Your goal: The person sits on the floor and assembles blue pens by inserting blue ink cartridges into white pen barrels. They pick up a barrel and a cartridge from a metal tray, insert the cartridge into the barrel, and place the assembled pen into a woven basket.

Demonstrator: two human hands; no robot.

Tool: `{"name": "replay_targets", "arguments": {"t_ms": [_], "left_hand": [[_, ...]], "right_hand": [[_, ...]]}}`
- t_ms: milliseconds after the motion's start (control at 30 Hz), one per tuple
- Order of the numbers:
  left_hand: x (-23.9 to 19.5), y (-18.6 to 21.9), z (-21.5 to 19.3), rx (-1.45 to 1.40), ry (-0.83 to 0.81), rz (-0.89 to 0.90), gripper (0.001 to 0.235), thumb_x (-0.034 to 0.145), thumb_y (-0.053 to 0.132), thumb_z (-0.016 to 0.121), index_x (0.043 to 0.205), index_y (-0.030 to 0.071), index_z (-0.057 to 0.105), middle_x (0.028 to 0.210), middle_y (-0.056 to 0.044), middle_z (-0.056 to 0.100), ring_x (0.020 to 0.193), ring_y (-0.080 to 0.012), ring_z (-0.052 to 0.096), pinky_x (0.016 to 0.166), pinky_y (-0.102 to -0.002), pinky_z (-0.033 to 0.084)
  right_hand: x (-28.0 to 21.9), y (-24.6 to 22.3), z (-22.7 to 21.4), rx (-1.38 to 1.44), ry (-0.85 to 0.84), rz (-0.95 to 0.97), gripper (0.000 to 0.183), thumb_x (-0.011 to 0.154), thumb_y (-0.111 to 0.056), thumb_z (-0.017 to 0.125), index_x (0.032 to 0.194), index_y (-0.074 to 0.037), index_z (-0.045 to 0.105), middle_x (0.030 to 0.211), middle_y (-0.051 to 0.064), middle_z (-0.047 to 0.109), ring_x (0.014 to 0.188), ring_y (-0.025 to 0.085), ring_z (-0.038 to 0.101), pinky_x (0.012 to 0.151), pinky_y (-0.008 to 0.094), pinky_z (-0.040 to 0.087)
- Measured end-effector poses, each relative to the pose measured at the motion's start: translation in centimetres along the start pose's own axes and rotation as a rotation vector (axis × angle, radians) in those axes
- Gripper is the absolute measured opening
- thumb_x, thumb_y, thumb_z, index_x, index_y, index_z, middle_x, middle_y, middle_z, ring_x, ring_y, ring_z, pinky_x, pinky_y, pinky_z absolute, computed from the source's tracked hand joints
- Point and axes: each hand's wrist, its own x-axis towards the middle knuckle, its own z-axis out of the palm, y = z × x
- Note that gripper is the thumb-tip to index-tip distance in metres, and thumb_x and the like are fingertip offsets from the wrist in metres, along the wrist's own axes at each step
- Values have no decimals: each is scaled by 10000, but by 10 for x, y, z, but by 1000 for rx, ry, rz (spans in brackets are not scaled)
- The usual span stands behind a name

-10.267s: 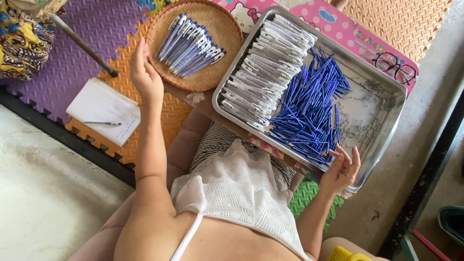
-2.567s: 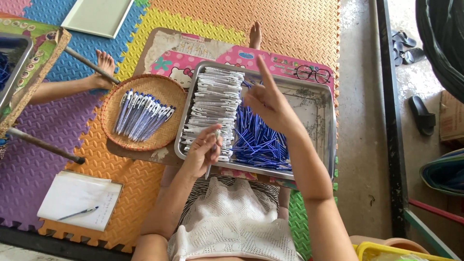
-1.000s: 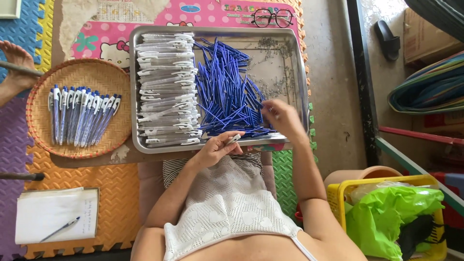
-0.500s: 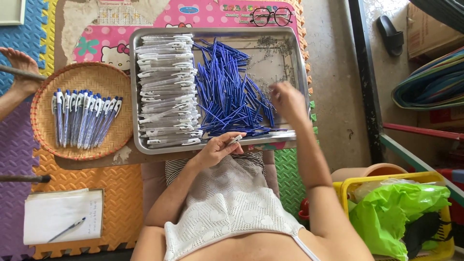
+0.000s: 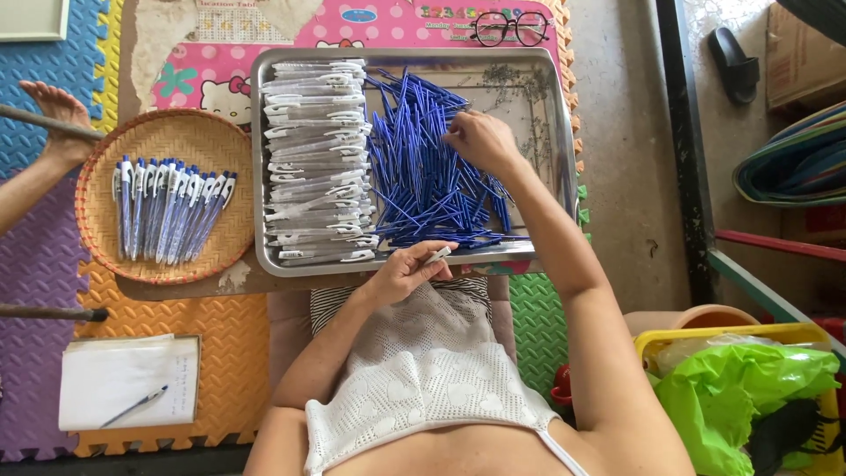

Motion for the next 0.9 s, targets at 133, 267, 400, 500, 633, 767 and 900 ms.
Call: {"name": "replay_targets", "arguments": {"t_ms": [133,267,400,500,633,767,900], "left_hand": [[1,1,-2,-22,-23,-35,426,1094,26,541,1520,17,545,998,-196,762,961,-201,742,931,-386,622],[1,3,1,-25,14,-8,405,1090,33,549,1494,18,567,969,-166,765,926,-163,732,896,-346,632],[2,2,-2,-65,0,-33,423,1098,45,543,1520,16,544,985,-174,775,938,-157,736,905,-338,624],[4,2,-3,-100,7,-6,418,1104,33,526,1521,6,537,961,-194,764,904,-167,736,874,-335,637],[6,0,-2,-86,19,-3,421,1104,61,534,1520,-2,534,959,-190,772,888,-163,747,868,-315,636],[5,-5,-3,-112,50,-14,442,1121,109,505,1551,5,497,979,-190,779,901,-167,766,879,-314,643],[7,-20,-10,-277,73,-22,449,1129,172,498,1562,55,475,1026,-246,769,926,-274,786,828,-369,671]], "right_hand": [[15,-8,23,71,-48,174,254,922,-463,745,998,-220,735,857,50,734,918,350,750,800,510,577],[15,-17,23,366,-108,203,270,929,-401,722,1010,-152,786,883,107,792,949,392,757,821,537,565],[-8,-21,-36,518,-77,188,193,1003,-282,679,1032,-125,788,925,135,777,921,344,751,849,495,553],[-4,40,-23,383,-101,239,148,1021,-296,737,1089,-172,782,979,65,787,974,304,765,879,462,572],[-22,72,-23,92,-208,256,198,929,-303,755,1100,-206,782,992,53,797,1029,355,754,898,536,572],[-42,45,-43,4,-350,285,253,864,-380,760,1109,-316,763,1004,-15,793,1057,318,748,934,508,587],[-37,60,-24,21,-341,248,226,888,-358,752,1093,-264,767,1004,28,795,1070,341,743,921,524,584]]}}
